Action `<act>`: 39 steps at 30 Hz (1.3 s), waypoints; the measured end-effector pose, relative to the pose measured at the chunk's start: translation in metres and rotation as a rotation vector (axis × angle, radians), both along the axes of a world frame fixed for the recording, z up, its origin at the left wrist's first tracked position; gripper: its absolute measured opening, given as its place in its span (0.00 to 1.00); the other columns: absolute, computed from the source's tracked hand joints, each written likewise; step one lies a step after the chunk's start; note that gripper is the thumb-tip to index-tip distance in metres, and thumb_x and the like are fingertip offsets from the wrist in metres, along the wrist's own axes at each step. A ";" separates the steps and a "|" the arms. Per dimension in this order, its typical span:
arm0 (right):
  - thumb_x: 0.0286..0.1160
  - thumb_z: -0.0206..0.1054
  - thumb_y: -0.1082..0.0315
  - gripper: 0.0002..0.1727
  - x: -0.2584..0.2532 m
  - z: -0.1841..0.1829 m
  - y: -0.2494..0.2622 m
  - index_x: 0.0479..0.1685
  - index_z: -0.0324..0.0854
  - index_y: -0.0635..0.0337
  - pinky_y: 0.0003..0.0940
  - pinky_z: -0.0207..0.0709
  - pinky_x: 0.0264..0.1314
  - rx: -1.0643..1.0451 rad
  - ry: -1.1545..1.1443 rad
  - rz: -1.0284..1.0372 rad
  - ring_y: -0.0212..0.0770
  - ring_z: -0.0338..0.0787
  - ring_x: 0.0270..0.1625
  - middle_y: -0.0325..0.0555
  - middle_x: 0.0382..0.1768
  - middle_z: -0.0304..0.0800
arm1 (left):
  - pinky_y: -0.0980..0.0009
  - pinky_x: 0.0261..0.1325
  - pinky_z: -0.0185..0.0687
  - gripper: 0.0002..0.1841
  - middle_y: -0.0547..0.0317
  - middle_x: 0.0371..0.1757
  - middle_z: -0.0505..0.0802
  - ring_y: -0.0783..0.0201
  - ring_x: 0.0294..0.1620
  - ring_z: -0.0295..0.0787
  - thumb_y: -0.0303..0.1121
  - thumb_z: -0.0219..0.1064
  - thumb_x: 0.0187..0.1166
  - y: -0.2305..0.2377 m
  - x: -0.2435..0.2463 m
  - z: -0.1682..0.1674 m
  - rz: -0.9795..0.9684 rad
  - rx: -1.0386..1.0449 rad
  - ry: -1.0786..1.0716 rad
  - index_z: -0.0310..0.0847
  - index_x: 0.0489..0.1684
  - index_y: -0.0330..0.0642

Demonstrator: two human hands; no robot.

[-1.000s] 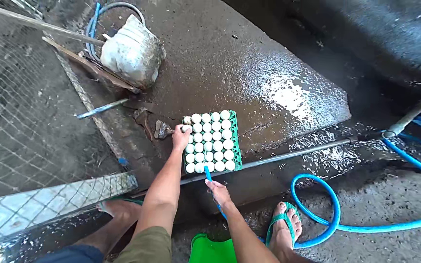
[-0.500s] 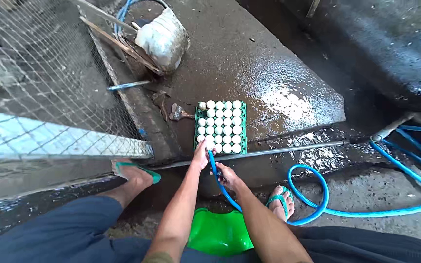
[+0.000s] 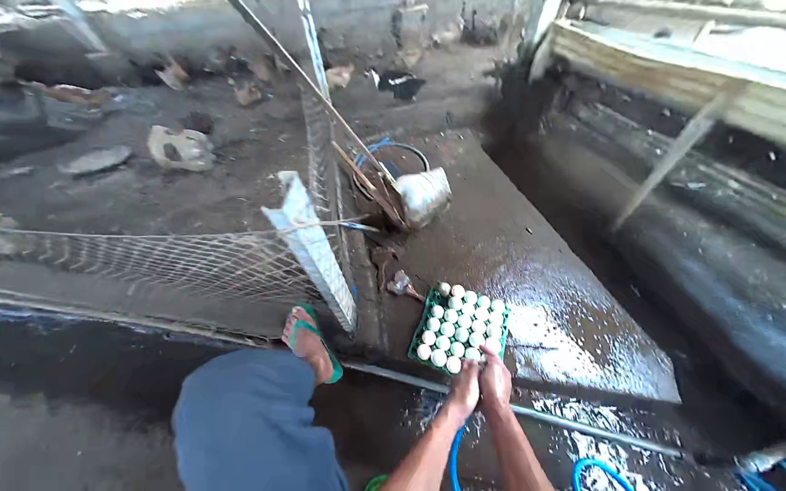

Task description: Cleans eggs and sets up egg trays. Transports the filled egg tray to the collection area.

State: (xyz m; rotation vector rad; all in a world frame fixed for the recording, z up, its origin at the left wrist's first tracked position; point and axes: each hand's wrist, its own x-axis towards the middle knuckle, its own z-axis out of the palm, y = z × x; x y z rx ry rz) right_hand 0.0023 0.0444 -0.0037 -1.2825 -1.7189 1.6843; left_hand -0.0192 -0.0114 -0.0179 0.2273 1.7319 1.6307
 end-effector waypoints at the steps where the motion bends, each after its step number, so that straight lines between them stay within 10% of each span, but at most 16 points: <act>1: 0.94 0.41 0.62 0.27 0.007 0.002 -0.008 0.76 0.78 0.65 0.57 0.69 0.79 0.020 -0.021 0.022 0.58 0.79 0.77 0.65 0.73 0.81 | 0.49 0.80 0.67 0.26 0.29 0.76 0.77 0.43 0.76 0.74 0.38 0.36 0.96 -0.001 0.004 0.004 0.037 0.018 -0.017 0.68 0.76 0.24; 3: 0.92 0.39 0.62 0.31 0.023 -0.003 -0.022 0.89 0.58 0.71 0.58 0.43 0.95 0.124 0.045 0.226 0.64 0.49 0.94 0.72 0.91 0.48 | 0.53 0.83 0.61 0.24 0.27 0.78 0.74 0.44 0.79 0.70 0.33 0.36 0.97 -0.008 -0.001 0.025 0.081 0.009 -0.082 0.66 0.77 0.21; 5: 0.91 0.42 0.56 0.37 0.037 -0.015 -0.019 0.93 0.47 0.71 0.59 0.36 0.97 0.261 0.040 0.366 0.65 0.40 0.96 0.72 0.93 0.36 | 0.52 0.80 0.65 0.27 0.31 0.77 0.76 0.46 0.77 0.73 0.38 0.34 0.97 -0.018 -0.002 0.026 0.032 0.018 -0.127 0.67 0.78 0.25; 12: 0.90 0.40 0.61 0.33 0.050 -0.001 -0.018 0.88 0.56 0.76 0.57 0.35 0.97 0.338 0.067 0.295 0.66 0.41 0.96 0.74 0.92 0.39 | 0.49 0.83 0.63 0.26 0.25 0.77 0.74 0.41 0.78 0.72 0.37 0.35 0.96 -0.006 0.013 0.024 0.041 0.112 -0.103 0.64 0.77 0.21; 17: 0.92 0.46 0.64 0.26 0.044 0.011 -0.003 0.79 0.74 0.69 0.55 0.60 0.88 0.231 -0.037 0.114 0.58 0.71 0.85 0.65 0.82 0.73 | 0.46 0.79 0.68 0.29 0.27 0.76 0.76 0.41 0.76 0.74 0.41 0.32 0.96 -0.007 0.027 0.026 -0.070 0.130 -0.113 0.65 0.79 0.25; 20: 0.93 0.45 0.64 0.27 0.054 0.009 -0.018 0.79 0.72 0.75 0.51 0.53 0.93 0.225 0.077 0.204 0.60 0.63 0.90 0.71 0.86 0.64 | 0.50 0.86 0.59 0.26 0.24 0.80 0.72 0.40 0.82 0.69 0.35 0.35 0.96 -0.008 0.025 0.029 0.026 0.159 -0.080 0.62 0.80 0.20; 23: 0.95 0.41 0.63 0.27 0.044 0.007 -0.007 0.81 0.71 0.70 0.50 0.69 0.81 0.153 0.004 0.116 0.55 0.78 0.79 0.67 0.79 0.75 | 0.46 0.82 0.62 0.28 0.25 0.81 0.71 0.40 0.81 0.69 0.39 0.34 0.96 -0.014 0.026 0.035 -0.027 0.136 -0.125 0.60 0.82 0.23; 27: 0.91 0.40 0.65 0.28 0.049 -0.014 -0.004 0.80 0.68 0.76 0.46 0.57 0.91 0.224 0.128 0.219 0.54 0.67 0.88 0.68 0.84 0.66 | 0.47 0.85 0.61 0.28 0.23 0.78 0.73 0.39 0.81 0.70 0.37 0.33 0.95 -0.013 0.025 0.042 0.033 0.089 -0.038 0.63 0.78 0.19; 30: 0.93 0.41 0.64 0.28 0.048 -0.025 0.005 0.81 0.69 0.71 0.46 0.70 0.81 0.170 0.102 0.117 0.49 0.78 0.78 0.65 0.78 0.75 | 0.45 0.76 0.70 0.28 0.17 0.74 0.74 0.34 0.74 0.74 0.36 0.34 0.96 -0.024 0.031 0.034 -0.055 0.152 0.020 0.60 0.78 0.17; 32: 0.93 0.40 0.64 0.28 0.047 -0.006 0.005 0.85 0.66 0.68 0.50 0.61 0.87 0.107 0.017 0.097 0.53 0.69 0.86 0.64 0.85 0.67 | 0.45 0.78 0.68 0.25 0.16 0.80 0.67 0.32 0.79 0.69 0.27 0.32 0.94 -0.025 0.037 0.081 -0.098 0.019 -0.048 0.53 0.82 0.16; 33: 0.93 0.42 0.64 0.28 0.048 -0.001 -0.002 0.83 0.68 0.71 0.50 0.56 0.91 0.124 0.033 0.123 0.56 0.64 0.90 0.67 0.87 0.63 | 0.54 0.87 0.57 0.24 0.35 0.85 0.71 0.47 0.85 0.67 0.23 0.32 0.94 -0.004 0.038 0.133 0.090 -0.256 -0.248 0.60 0.84 0.26; 36: 0.88 0.52 0.62 0.28 0.056 -0.002 -0.022 0.77 0.72 0.77 0.50 0.53 0.92 0.110 0.162 0.163 0.59 0.57 0.92 0.71 0.89 0.54 | 0.56 0.82 0.64 0.25 0.25 0.77 0.74 0.45 0.78 0.72 0.31 0.35 0.94 -0.022 0.028 0.058 -0.021 0.131 -0.064 0.61 0.80 0.19; 39: 0.88 0.50 0.66 0.26 0.047 -0.011 0.000 0.78 0.70 0.73 0.45 0.73 0.75 0.073 0.115 0.040 0.48 0.80 0.73 0.66 0.77 0.74 | 0.50 0.66 0.74 0.27 0.32 0.69 0.79 0.47 0.65 0.78 0.42 0.34 0.95 -0.010 0.030 0.030 -0.062 0.084 -0.157 0.65 0.78 0.30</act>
